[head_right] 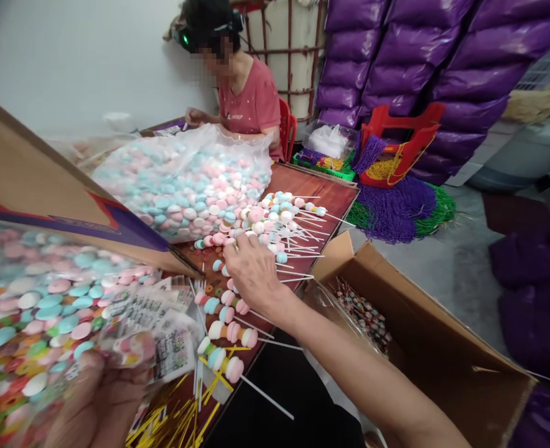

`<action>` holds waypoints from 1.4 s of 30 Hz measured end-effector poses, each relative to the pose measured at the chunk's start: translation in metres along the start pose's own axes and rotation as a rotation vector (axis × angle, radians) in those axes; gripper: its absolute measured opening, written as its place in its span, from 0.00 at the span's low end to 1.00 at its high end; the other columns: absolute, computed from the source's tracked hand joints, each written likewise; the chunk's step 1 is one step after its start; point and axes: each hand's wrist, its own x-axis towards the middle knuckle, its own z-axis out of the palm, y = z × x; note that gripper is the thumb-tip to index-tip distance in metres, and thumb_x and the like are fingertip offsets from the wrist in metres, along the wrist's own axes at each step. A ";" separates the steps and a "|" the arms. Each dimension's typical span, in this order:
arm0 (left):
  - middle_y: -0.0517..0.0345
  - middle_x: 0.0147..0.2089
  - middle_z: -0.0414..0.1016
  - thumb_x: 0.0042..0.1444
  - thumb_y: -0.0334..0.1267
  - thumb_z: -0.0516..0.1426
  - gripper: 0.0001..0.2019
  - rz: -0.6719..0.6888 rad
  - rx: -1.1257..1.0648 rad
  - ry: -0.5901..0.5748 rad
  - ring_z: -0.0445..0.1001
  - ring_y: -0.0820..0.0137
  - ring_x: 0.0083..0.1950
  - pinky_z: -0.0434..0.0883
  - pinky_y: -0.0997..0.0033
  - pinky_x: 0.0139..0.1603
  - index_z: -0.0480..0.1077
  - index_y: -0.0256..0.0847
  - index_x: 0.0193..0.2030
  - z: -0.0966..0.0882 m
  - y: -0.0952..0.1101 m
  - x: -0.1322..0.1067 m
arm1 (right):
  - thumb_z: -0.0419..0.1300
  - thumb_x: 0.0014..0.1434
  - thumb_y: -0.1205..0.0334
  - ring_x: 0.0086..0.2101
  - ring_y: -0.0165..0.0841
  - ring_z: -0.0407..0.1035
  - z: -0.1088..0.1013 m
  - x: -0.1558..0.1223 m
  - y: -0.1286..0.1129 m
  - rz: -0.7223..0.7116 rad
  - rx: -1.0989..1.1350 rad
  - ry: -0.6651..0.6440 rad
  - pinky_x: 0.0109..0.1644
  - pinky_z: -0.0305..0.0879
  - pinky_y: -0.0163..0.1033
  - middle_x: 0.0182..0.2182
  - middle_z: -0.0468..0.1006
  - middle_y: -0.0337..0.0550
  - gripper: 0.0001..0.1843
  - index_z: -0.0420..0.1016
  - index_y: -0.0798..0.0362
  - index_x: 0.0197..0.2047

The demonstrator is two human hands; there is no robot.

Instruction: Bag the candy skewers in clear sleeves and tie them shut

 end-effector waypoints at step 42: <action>0.61 0.27 0.77 0.41 0.39 0.72 0.15 -0.026 -0.069 -0.147 0.77 0.74 0.29 0.74 0.74 0.34 0.72 0.36 0.29 0.025 -0.015 -0.015 | 0.55 0.65 0.70 0.36 0.33 0.71 -0.024 -0.127 0.020 -0.181 0.450 0.216 0.40 0.66 0.37 0.36 0.77 0.44 0.11 0.78 0.49 0.40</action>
